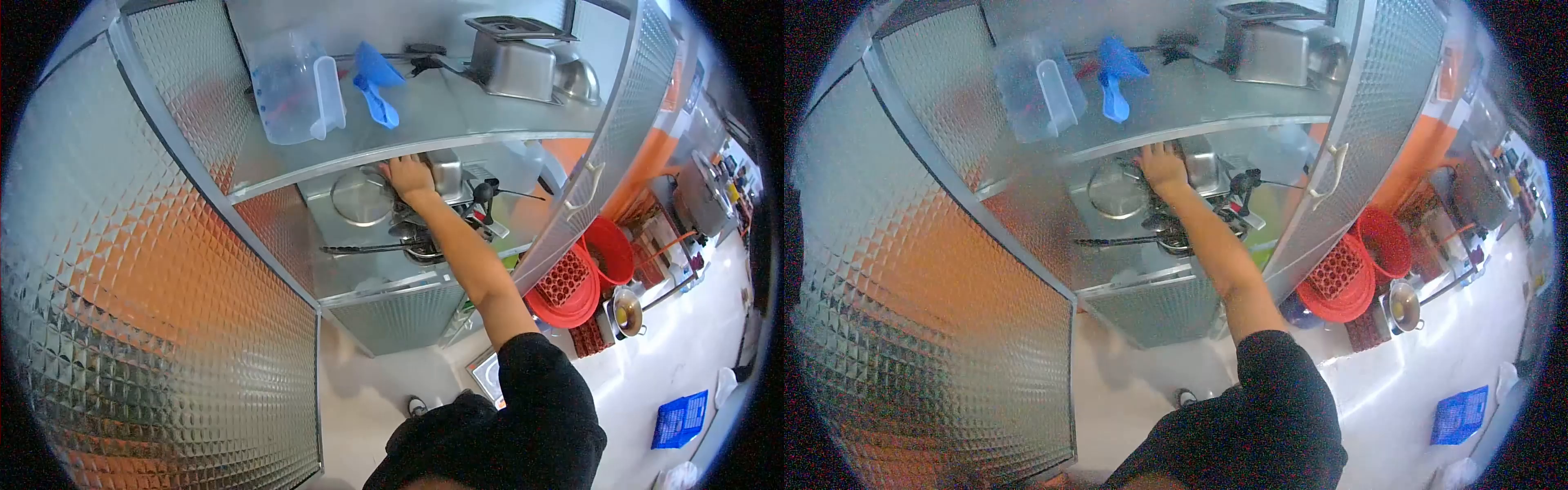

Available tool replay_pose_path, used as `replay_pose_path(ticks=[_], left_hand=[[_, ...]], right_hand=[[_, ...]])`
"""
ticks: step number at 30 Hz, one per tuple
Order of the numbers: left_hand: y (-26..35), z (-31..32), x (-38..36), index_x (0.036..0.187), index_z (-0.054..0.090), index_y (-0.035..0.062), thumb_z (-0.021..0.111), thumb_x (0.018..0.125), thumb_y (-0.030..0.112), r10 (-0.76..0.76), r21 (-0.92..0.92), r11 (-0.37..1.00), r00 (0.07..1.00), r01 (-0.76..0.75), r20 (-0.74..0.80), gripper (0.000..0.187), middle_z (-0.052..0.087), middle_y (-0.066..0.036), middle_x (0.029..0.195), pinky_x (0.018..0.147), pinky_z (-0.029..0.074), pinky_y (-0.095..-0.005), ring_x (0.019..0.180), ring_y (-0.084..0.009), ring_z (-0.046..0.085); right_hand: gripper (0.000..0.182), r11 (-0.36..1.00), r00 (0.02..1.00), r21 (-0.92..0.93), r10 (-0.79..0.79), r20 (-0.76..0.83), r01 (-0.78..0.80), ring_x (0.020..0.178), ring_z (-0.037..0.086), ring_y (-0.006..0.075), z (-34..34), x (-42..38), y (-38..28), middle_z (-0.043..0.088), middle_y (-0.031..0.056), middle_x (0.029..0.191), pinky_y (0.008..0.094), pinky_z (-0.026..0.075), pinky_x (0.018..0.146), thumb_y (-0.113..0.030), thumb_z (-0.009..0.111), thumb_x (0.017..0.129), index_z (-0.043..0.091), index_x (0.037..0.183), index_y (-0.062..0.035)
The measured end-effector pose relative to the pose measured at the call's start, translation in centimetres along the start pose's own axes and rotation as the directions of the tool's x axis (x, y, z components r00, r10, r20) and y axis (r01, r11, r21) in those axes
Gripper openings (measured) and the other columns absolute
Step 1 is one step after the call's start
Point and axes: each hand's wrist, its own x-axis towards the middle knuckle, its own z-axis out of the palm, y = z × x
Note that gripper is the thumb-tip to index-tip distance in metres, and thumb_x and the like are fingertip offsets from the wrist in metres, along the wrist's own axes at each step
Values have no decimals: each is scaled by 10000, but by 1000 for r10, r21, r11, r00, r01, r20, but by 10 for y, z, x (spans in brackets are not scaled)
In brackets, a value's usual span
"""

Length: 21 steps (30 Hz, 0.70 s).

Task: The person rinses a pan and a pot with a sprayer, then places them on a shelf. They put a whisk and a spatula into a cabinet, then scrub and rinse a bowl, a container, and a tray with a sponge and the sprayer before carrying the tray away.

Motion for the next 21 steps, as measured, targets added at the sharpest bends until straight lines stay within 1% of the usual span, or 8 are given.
replay_pose_path(ticks=[4, 6, 10, 14, 16, 17, 19, 21], left_hand=[[2, -2, -2, 1186, 495, 15, 389, 911, 453, 17, 1, 1000, 1000, -17, -3, 528, 523, -159, 1159, 817, 429, -405, 967, -256, 525], [4, -4, -3, 1180, 501, 14, 388, 913, 449, 30, 2, 1000, 1000, -30, -6, 523, 530, -158, 1150, 811, 432, -401, 958, -253, 531], [12, -8, -8, 1167, 512, 10, 385, 918, 441, 57, 11, 998, 998, -57, 3, 514, 545, -156, 1133, 798, 438, -394, 938, -246, 542], [22, -3, -18, 1155, 524, 7, 383, 923, 434, 124, -17, 992, 992, -124, 30, 506, 560, -154, 1116, 785, 444, -387, 919, -240, 552], [34, -1, -26, 1148, 530, 5, 381, 926, 430, 197, -52, 980, 979, -194, 48, 502, 567, -153, 1108, 779, 447, -383, 909, -236, 558], [40, -1, -34, 1145, 533, 5, 381, 927, 428, 232, -75, 971, 971, -228, 52, 500, 570, -153, 1103, 775, 449, -382, 905, -235, 561], [60, 8, -53, 1139, 539, 3, 379, 930, 424, 349, -112, 934, 935, -340, 69, 496, 578, -152, 1095, 769, 452, -378, 895, -232, 566], [84, 24, -79, 1132, 545, 1, 378, 932, 420, 457, -177, 882, 885, -438, 88, 493, 585, -151, 1086, 763, 455, -375, 885, -228, 571]], right_hand=[[371, 999, 998, 28, -31, -55, 32, 907, 568, 340, -13, 1, 0, 549, 191, 1036, 412, 502, 733, -308, 524, 848, 516, 1086, -24], [230, 992, 970, 85, -74, -233, 96, 815, 589, 334, -16, 4, 3, 597, 186, 874, 425, 479, 735, -226, 525, 857, 581, 976, -38], [202, 978, 955, 133, -118, -272, 159, 845, 581, 347, -62, -4, -2, 587, 185, 907, 425, 481, 707, -172, 512, 841, 571, 950, -14], [64, 848, 858, 522, 198, -473, 93, 677, 587, 314, -156, -70, -30, 610, 164, 816, 356, 473, 604, -2, 553, 784, 562, 846, 10], [83, 754, 874, 628, 162, -458, 190, 654, 574, 273, -191, -140, -39, 603, 136, 796, 344, 464, 592, 51, 543, 748, 556, 804, -9], [105, 732, 936, 676, 169, -310, 92, 644, 559, 242, -194, -183, -45, 585, 110, 768, 330, 456, 575, 59, 538, 706, 543, 774, -21], [207, 710, 991, 696, -134, -22, 112, 621, 535, 245, -201, -273, -32, 499, 85, 700, 338, 441, 534, 44, 567, 658, 545, 846, -39], [165, 709, 987, 703, -62, 149, -61, 624, 541, 274, -234, -346, -30, 501, 100, 742, 370, 460, 536, -48, 575, 746, 534, 906, -35]])
